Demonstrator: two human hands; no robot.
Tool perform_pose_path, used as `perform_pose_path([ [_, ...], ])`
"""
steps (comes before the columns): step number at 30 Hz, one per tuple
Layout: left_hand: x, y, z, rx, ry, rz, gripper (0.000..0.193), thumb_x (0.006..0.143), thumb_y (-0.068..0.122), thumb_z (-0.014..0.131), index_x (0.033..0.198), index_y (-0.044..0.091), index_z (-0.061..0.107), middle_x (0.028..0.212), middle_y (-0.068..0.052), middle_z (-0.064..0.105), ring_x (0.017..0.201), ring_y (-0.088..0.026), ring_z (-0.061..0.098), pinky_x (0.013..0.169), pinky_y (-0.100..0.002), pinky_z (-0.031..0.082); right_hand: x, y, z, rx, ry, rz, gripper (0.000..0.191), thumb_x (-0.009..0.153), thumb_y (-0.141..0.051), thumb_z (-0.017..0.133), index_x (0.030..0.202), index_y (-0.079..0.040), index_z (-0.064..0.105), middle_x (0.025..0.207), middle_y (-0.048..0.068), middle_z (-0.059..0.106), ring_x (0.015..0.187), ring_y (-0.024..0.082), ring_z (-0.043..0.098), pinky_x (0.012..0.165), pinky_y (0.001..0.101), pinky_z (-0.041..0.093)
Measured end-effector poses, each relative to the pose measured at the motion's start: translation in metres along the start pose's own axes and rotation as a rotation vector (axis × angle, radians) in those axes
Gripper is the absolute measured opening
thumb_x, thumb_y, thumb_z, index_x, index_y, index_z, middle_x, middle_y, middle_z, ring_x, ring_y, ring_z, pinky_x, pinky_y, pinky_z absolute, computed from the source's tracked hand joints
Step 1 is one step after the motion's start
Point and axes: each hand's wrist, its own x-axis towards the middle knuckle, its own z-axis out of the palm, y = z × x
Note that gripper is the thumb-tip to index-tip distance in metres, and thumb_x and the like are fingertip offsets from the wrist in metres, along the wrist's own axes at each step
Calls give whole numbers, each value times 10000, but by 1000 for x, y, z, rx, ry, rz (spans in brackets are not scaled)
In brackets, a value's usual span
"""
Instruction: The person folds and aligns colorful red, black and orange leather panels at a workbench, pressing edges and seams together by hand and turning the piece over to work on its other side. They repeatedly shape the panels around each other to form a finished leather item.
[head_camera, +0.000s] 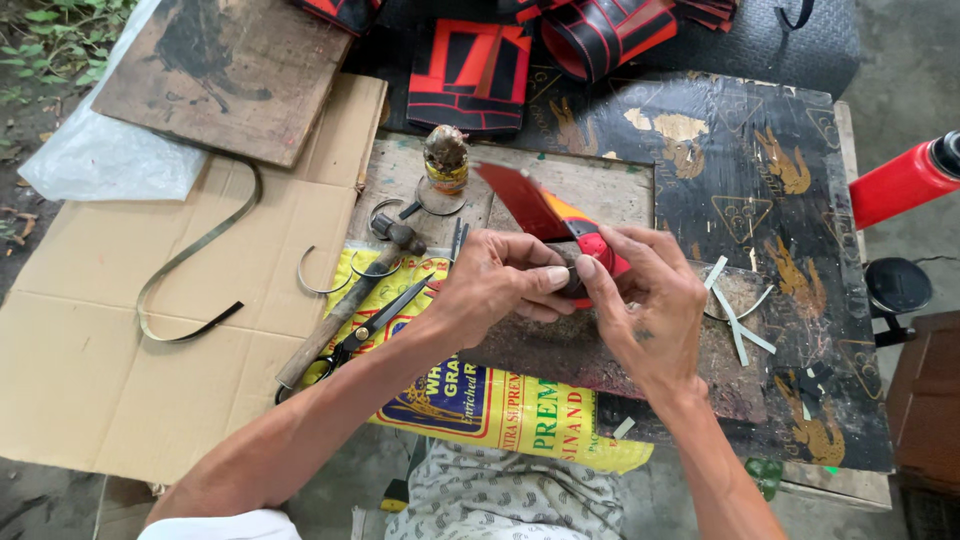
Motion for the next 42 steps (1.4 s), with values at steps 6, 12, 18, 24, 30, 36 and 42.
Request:
perform_pose_path([
  [6,7,-1,-5,-72,-69,-64,194,854,54,739,960,-106,707,882,-170,760,787,-292,791,753,-405,673,-5,13,-13,229,-158,172,351,1017,-161,590,1325,-17,673,1399,136,618,1135,150,662,861,274,613],
  [12,19,-6,-14,-63,-154,-35,127,841,21,730,895,-93,722,873,-137,743,811,-248,767,795,-416,685,-4,21,-10,225,-210,219,410,956,-119,661,1350,-7,643,1474,128,571,1139,131,644,920,264,571],
  [18,25,-7,-16,-6,-178,-46,115,843,30,746,840,-84,729,835,-137,741,780,-245,767,763,-401,687,1,24,-10,372,-233,311,427,927,-86,690,1342,3,652,1489,110,556,1011,99,641,827,241,595],
  [24,24,-5,-11,93,-137,-34,123,814,25,756,810,-96,733,790,-139,740,733,-232,768,692,-356,674,4,30,-14,403,-286,345,421,884,-57,716,1295,22,665,1462,112,573,1004,94,689,792,235,609],
  [30,22,-3,-9,105,-125,-24,155,784,29,756,818,-122,740,786,-147,745,718,-218,761,680,-343,684,6,34,-12,398,-306,323,434,854,-30,750,1277,32,678,1442,121,591,940,95,680,735,224,586],
  [36,22,-3,-8,113,-125,-31,158,775,19,748,809,-135,739,777,-146,742,710,-215,760,684,-348,690,6,36,-12,400,-324,298,404,860,-36,758,1248,48,687,1395,123,608,945,90,684,743,217,586],
  [42,22,-4,-7,109,-119,-26,158,770,21,747,796,-135,740,767,-143,736,691,-188,741,674,-362,697,7,36,-13,397,-327,293,401,855,-32,762,1238,57,686,1379,122,608,918,87,679,717,216,581],
])
